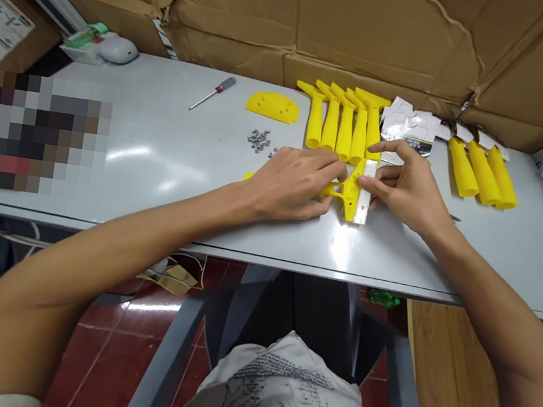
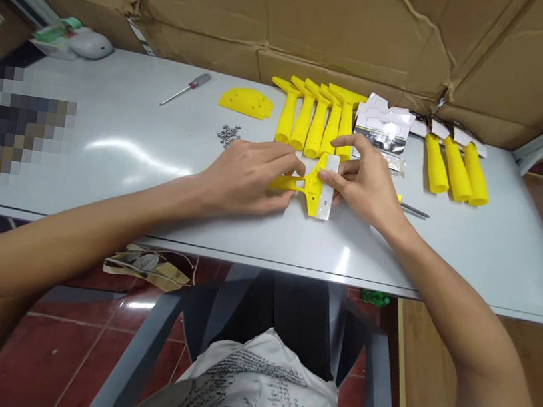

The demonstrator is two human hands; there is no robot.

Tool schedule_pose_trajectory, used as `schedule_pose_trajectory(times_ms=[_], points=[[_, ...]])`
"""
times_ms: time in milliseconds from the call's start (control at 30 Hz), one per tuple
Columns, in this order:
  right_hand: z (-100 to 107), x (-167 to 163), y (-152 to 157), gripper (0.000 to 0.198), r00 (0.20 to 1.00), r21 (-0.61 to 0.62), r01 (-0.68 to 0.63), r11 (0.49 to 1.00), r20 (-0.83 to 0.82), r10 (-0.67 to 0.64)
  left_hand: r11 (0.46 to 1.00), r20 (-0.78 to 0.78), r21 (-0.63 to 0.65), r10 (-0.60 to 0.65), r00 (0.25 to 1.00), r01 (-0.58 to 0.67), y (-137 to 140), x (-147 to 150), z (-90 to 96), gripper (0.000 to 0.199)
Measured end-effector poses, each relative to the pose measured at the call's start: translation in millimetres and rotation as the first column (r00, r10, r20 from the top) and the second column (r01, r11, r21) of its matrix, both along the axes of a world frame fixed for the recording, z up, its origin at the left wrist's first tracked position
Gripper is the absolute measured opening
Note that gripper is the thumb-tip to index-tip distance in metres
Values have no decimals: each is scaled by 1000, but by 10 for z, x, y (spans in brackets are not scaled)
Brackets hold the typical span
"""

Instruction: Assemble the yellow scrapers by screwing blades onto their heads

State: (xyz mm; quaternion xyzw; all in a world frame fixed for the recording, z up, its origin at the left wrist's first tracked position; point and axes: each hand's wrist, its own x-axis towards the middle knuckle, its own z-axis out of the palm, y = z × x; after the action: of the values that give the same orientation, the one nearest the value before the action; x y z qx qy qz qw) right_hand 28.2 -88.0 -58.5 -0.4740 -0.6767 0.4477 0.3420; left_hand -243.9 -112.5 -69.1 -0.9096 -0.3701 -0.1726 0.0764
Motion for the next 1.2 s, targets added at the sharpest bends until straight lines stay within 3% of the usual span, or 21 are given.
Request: schedule_pose_trajectory(times_ms=[200, 333, 500, 800, 1000, 1067, 1167, 1200], points=[[-28, -16, -20, 73, 999, 72, 17, 997, -51, -13, 993, 24, 118, -17, 1000, 14, -8, -12, -45, 28], [0, 10, -6, 83, 995, 84, -12, 996, -98, 20, 985, -22, 156, -72, 997, 75, -1, -45, -34, 46], [-15, 10, -3, 80, 991, 85, -24, 996, -127, 34, 877, -274, 355, -235, 933, 325, -4, -75, -14, 62], [-26, -19, -20, 83, 993, 80, -33, 996, -110, 42, 925, -290, 177, -277, 916, 335, -10, -126, 53, 75], [63, -52, -134, 77, 997, 114, 73, 991, -48, -68, 951, -215, 91, -271, 938, 295, -45, -92, 109, 76], [105, 2, -91, 68, 985, 215, 171, 961, -8, -174, 953, -246, 81, -265, 932, 292, -60, -65, 123, 76], [263, 31, 106, 37, 948, 445, 286, 849, 0, -319, 946, -342, 83, -268, 901, 313, -82, -18, 143, 72], [345, -13, 197, 34, 941, 503, 285, 816, 15, -338, 943, -355, 76, -277, 893, 323, -90, -3, 145, 71]])
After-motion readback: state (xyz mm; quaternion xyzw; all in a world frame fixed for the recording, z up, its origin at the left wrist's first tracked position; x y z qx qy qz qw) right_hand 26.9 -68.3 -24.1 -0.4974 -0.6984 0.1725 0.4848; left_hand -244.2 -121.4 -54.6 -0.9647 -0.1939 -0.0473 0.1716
